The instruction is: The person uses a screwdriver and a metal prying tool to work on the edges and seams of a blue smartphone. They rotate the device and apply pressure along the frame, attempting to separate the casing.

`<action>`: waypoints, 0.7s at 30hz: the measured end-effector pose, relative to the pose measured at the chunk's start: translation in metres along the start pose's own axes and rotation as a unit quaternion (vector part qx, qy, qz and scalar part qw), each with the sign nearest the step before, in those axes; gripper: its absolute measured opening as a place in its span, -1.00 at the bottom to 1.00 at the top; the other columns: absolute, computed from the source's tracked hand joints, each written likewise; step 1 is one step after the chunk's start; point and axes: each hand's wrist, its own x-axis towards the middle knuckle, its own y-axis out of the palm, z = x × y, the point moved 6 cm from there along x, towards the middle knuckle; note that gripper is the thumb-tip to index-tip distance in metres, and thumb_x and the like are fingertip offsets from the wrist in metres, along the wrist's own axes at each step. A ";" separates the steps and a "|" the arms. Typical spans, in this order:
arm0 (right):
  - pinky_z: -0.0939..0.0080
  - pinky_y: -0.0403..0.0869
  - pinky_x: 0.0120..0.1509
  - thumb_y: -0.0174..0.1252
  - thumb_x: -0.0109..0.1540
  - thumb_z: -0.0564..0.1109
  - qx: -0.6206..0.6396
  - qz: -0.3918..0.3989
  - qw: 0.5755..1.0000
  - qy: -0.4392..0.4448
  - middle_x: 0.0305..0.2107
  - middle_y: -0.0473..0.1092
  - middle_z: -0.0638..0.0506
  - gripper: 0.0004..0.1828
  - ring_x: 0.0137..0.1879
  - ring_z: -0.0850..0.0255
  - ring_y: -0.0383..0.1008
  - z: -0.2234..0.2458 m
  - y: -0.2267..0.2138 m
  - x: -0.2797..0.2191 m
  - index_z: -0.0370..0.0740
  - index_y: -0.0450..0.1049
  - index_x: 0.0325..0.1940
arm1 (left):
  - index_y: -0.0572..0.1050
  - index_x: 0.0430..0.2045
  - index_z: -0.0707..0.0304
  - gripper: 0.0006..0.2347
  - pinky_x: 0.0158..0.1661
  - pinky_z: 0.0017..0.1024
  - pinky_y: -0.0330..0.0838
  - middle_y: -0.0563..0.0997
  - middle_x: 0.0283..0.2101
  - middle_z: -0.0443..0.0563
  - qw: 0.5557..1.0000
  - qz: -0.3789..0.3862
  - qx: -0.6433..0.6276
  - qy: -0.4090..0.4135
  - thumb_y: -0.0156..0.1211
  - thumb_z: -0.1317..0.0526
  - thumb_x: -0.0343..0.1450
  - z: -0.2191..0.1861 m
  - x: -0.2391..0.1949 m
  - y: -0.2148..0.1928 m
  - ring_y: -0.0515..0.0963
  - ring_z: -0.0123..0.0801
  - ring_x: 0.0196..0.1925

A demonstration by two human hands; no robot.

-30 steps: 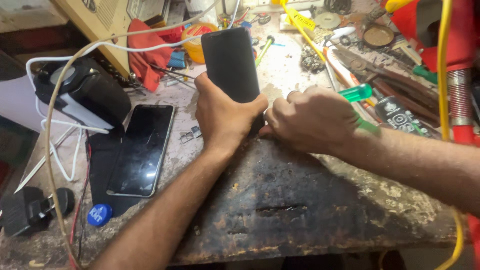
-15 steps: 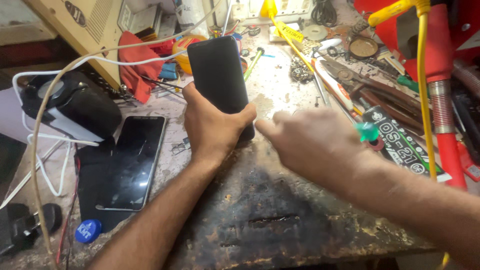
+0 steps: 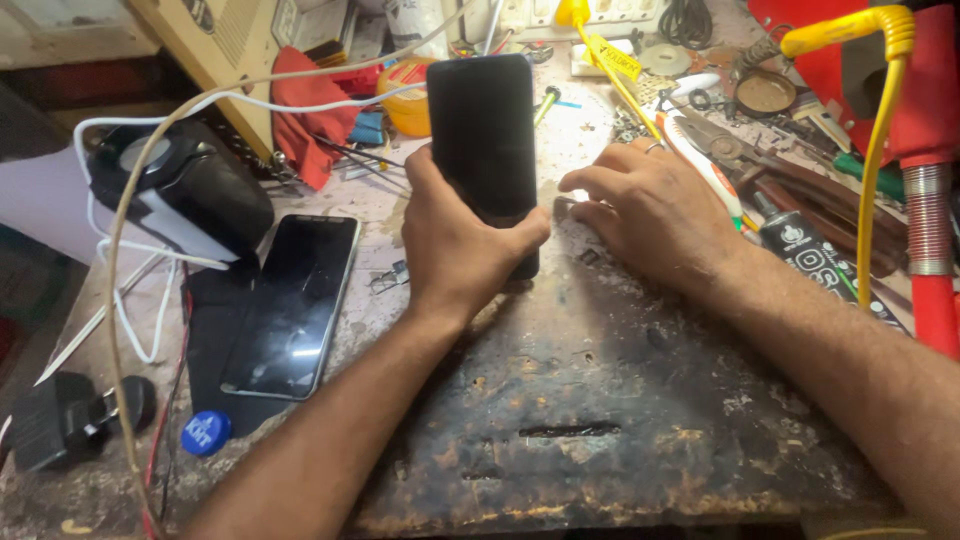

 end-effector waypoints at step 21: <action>0.16 0.56 -0.17 0.27 0.11 -0.15 0.212 0.324 0.919 -0.078 -0.36 0.58 -0.02 -0.86 -0.29 0.19 0.59 0.137 -0.036 -0.094 -0.19 0.62 -0.27 | 0.16 0.13 0.45 -0.19 -0.04 -0.26 0.58 0.59 -0.08 0.25 0.998 0.049 -0.032 0.013 0.50 0.01 0.10 -0.006 -0.002 0.001 0.69 -0.07 -0.11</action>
